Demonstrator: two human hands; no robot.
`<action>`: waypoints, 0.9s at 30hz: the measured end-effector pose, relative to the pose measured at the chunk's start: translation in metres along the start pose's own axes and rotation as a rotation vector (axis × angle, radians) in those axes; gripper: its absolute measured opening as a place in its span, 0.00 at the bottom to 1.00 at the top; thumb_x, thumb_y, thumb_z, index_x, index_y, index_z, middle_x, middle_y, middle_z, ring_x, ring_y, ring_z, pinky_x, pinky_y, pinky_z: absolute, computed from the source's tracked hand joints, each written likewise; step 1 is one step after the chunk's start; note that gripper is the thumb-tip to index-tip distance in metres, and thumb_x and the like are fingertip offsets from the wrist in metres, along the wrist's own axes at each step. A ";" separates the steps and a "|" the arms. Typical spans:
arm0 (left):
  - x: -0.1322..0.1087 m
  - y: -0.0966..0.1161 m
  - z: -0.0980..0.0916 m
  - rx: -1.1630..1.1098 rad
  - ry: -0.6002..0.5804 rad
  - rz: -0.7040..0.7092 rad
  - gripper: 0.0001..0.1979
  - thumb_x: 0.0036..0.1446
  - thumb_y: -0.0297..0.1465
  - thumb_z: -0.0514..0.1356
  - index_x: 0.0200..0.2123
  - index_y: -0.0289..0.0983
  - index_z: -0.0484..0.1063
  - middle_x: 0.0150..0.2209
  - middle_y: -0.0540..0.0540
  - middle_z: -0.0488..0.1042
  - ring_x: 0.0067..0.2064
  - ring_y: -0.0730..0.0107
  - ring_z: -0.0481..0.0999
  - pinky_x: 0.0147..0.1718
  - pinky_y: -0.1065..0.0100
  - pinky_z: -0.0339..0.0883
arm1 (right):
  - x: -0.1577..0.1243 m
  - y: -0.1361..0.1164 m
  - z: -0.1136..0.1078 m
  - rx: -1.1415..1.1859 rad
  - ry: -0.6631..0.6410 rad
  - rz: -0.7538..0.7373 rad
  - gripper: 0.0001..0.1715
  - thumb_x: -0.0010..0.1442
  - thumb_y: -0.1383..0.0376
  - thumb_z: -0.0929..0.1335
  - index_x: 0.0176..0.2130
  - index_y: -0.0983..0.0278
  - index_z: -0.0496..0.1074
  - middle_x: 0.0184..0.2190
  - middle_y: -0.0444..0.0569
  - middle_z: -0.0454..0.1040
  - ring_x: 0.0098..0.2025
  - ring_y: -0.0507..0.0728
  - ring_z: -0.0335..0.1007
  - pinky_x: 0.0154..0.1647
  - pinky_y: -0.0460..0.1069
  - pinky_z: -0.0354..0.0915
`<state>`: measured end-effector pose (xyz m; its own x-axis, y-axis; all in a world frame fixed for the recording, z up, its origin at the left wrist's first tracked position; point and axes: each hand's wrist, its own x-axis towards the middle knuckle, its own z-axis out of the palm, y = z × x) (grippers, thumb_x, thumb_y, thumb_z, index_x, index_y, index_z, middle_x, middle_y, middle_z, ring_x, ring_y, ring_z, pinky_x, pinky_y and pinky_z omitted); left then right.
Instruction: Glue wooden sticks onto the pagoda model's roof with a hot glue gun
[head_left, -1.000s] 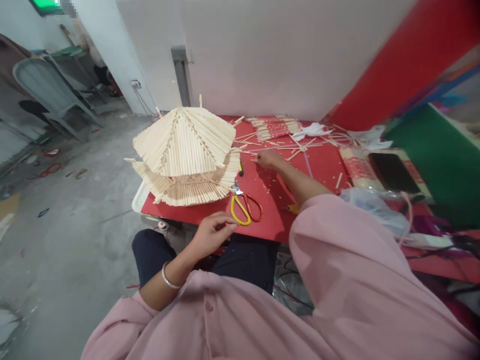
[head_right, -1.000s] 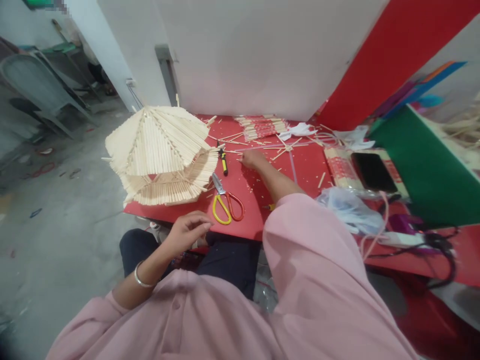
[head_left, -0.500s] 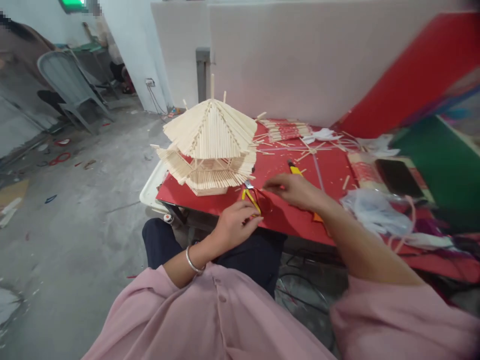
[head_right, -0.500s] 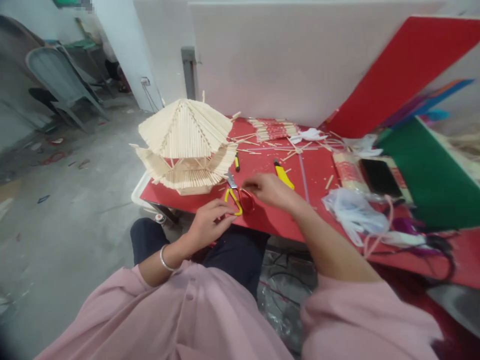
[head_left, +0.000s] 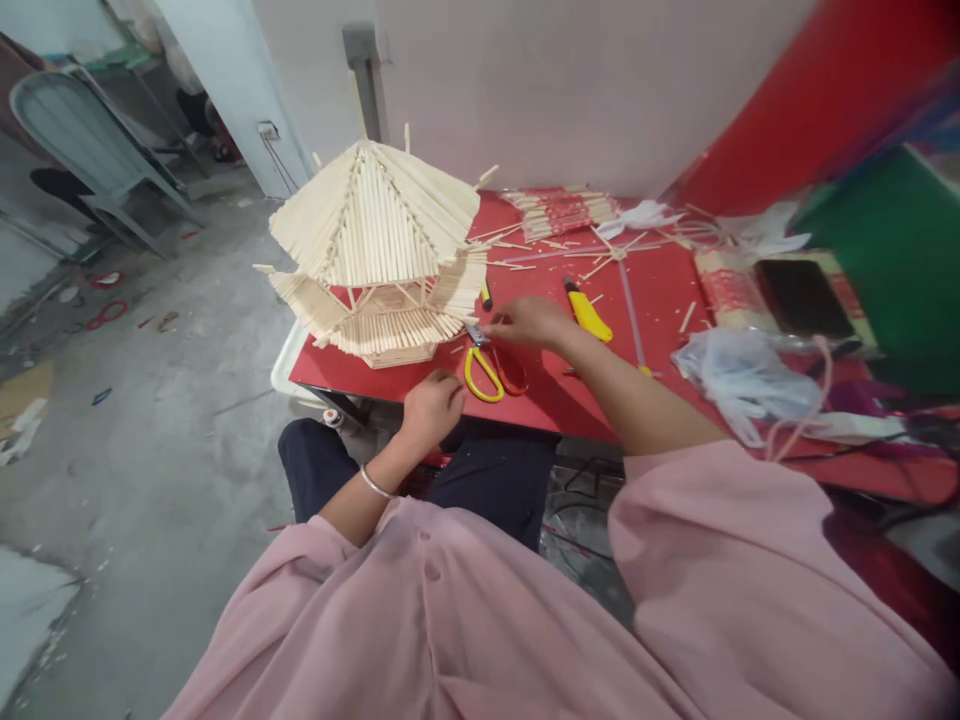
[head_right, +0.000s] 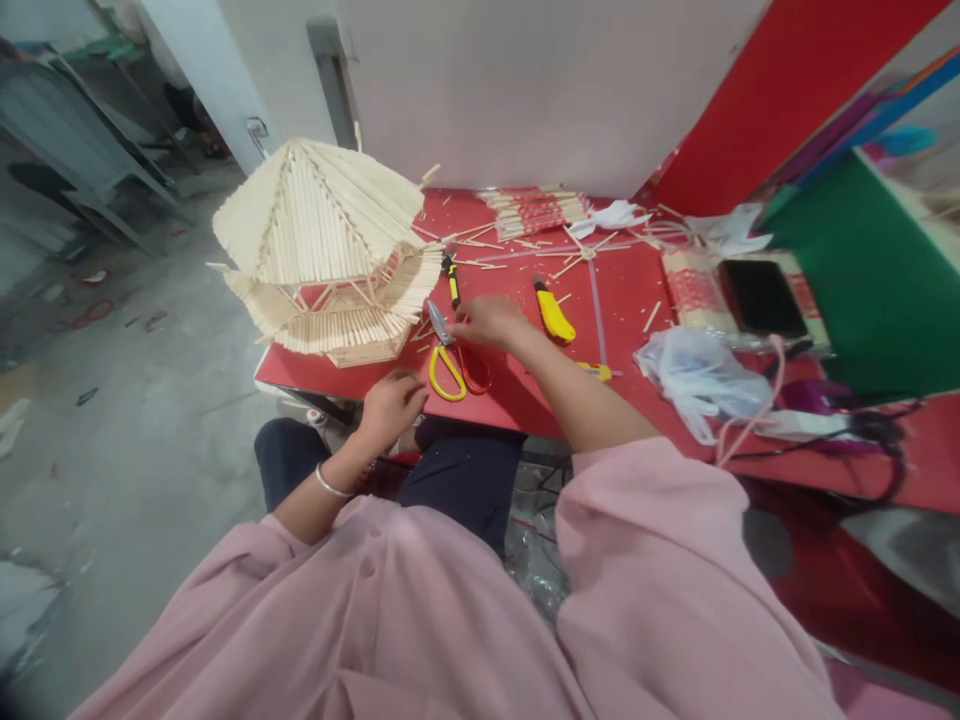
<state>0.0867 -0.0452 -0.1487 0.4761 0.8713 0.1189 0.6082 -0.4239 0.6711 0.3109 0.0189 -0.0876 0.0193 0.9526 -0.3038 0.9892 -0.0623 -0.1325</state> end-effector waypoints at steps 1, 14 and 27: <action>0.003 0.001 0.002 0.018 -0.015 0.000 0.08 0.64 0.28 0.61 0.41 0.36 0.81 0.48 0.40 0.80 0.48 0.59 0.80 0.46 0.65 0.72 | -0.009 -0.005 0.005 0.007 -0.025 -0.025 0.25 0.64 0.46 0.69 0.50 0.61 0.77 0.45 0.53 0.80 0.49 0.63 0.76 0.49 0.57 0.71; 0.061 0.002 0.028 0.232 0.061 -0.258 0.17 0.70 0.34 0.52 0.53 0.34 0.76 0.38 0.34 0.80 0.45 0.52 0.79 0.42 0.61 0.66 | -0.062 -0.011 0.028 0.237 0.074 0.111 0.42 0.59 0.52 0.67 0.67 0.65 0.61 0.45 0.59 0.81 0.44 0.67 0.78 0.38 0.52 0.66; 0.008 0.010 0.001 0.111 0.098 -0.078 0.04 0.65 0.24 0.58 0.38 0.35 0.74 0.37 0.41 0.79 0.36 0.63 0.79 0.35 0.67 0.68 | -0.088 -0.046 0.042 0.245 0.368 0.250 0.33 0.69 0.55 0.61 0.65 0.71 0.64 0.50 0.66 0.79 0.49 0.65 0.77 0.46 0.53 0.67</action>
<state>0.0973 -0.0423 -0.1417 0.3636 0.9203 0.1443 0.7097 -0.3740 0.5970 0.2572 -0.0742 -0.0945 0.3447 0.9387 -0.0073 0.8857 -0.3278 -0.3289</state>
